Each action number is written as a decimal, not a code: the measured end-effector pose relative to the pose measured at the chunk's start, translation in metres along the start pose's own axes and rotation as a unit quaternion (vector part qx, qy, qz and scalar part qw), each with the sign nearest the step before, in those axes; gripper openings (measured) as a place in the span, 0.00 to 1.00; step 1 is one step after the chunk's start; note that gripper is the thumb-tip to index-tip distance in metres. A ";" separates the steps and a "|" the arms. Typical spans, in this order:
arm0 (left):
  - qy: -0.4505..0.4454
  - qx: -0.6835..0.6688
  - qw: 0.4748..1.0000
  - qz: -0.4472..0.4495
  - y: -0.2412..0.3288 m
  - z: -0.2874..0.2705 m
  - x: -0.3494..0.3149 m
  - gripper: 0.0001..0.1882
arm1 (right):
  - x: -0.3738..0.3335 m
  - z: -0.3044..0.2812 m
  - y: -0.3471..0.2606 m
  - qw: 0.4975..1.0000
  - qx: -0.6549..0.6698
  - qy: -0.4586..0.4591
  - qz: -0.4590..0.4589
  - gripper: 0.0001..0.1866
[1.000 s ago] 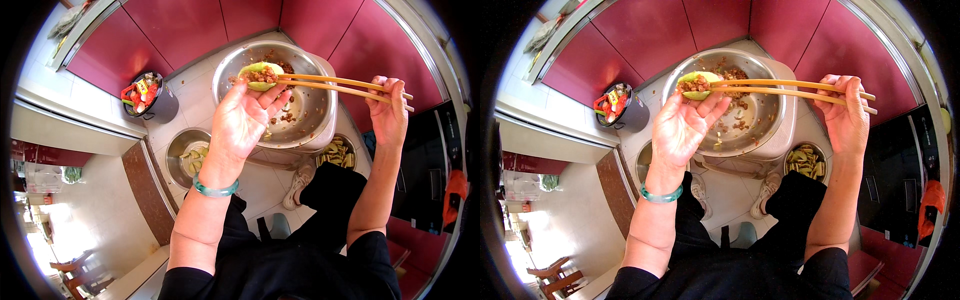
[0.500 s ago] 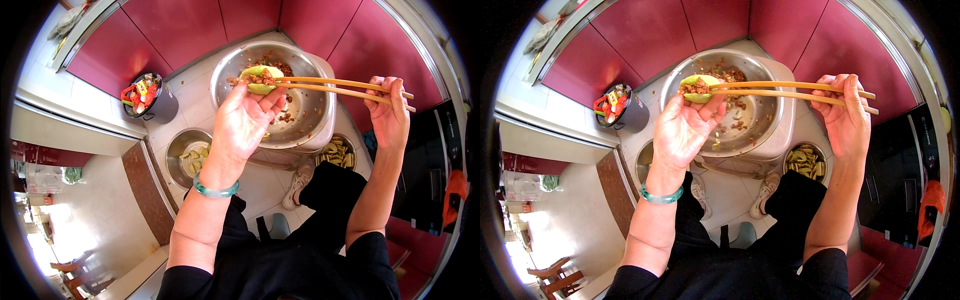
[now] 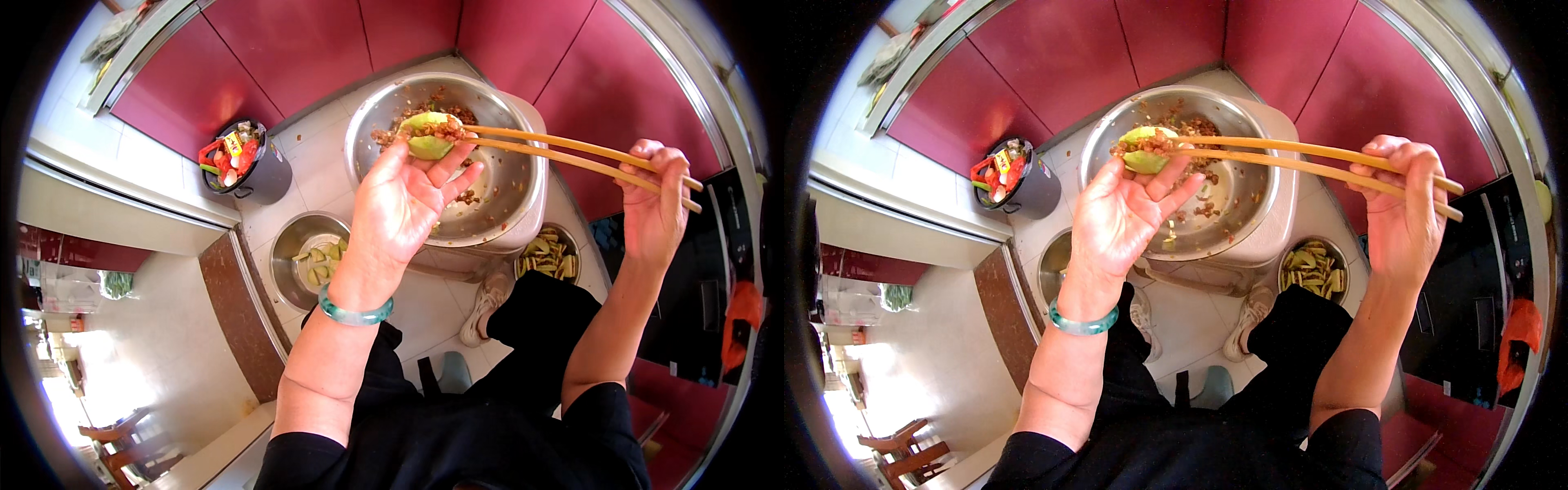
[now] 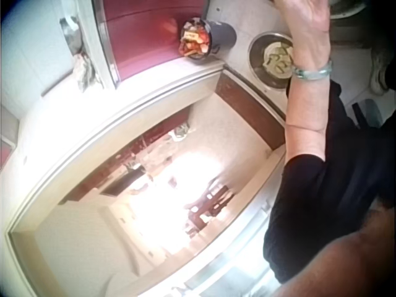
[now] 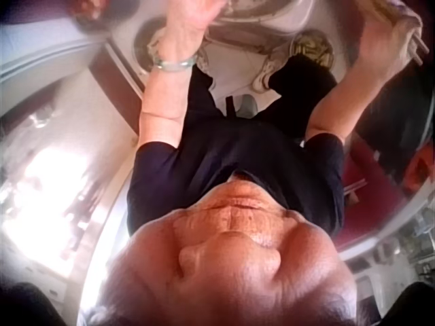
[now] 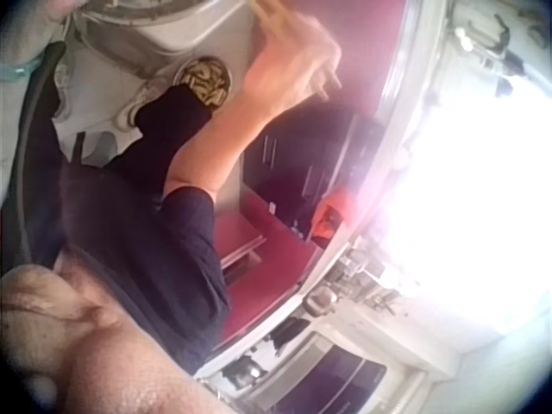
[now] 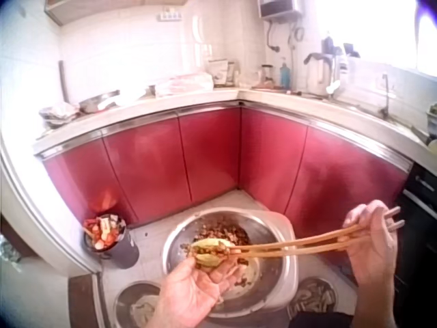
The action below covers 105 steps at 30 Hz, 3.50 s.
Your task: The person sits on a low stool and uses chopsticks to place a meat filling onto cucumber slices held in the left hand. The person repeatedly picks up cucumber slices from a bowl, fills them with meat, and places the assembled wraps into a second bowl.
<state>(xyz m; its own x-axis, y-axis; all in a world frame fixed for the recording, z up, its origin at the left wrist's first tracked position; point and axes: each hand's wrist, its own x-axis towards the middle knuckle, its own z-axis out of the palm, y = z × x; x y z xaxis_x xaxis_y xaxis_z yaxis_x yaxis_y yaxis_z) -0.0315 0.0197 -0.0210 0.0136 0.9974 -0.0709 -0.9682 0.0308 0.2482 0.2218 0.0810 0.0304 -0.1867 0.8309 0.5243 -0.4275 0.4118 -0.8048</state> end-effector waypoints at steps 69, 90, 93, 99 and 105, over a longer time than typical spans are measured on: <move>-0.010 0.001 0.999 -0.046 0.007 0.002 0.000 0.21 | -0.014 -0.007 0.025 0.965 0.201 0.082 0.146 0.16; 0.023 0.008 0.999 -0.043 0.005 0.005 0.000 0.18 | -0.014 -0.003 0.025 0.983 0.148 0.040 0.102 0.16; 0.016 0.023 0.999 -0.042 0.006 0.005 0.000 0.21 | -0.013 -0.004 0.023 0.982 0.146 0.064 0.098 0.17; 0.002 0.033 0.998 -0.051 0.005 0.005 -0.001 0.21 | -0.012 -0.003 0.026 0.982 0.145 0.082 0.089 0.16; -0.019 0.009 0.998 -0.059 0.007 0.000 0.000 0.21 | -0.013 -0.006 0.028 0.992 0.105 0.022 0.066 0.15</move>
<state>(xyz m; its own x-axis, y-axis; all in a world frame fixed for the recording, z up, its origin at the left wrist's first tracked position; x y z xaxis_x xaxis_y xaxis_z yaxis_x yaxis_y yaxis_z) -0.0382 0.0200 -0.0199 0.1377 0.9884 -0.0644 -0.9544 0.1498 0.2581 0.2171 0.0842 -0.0003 -0.2165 0.8900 0.4012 -0.5769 0.2150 -0.7880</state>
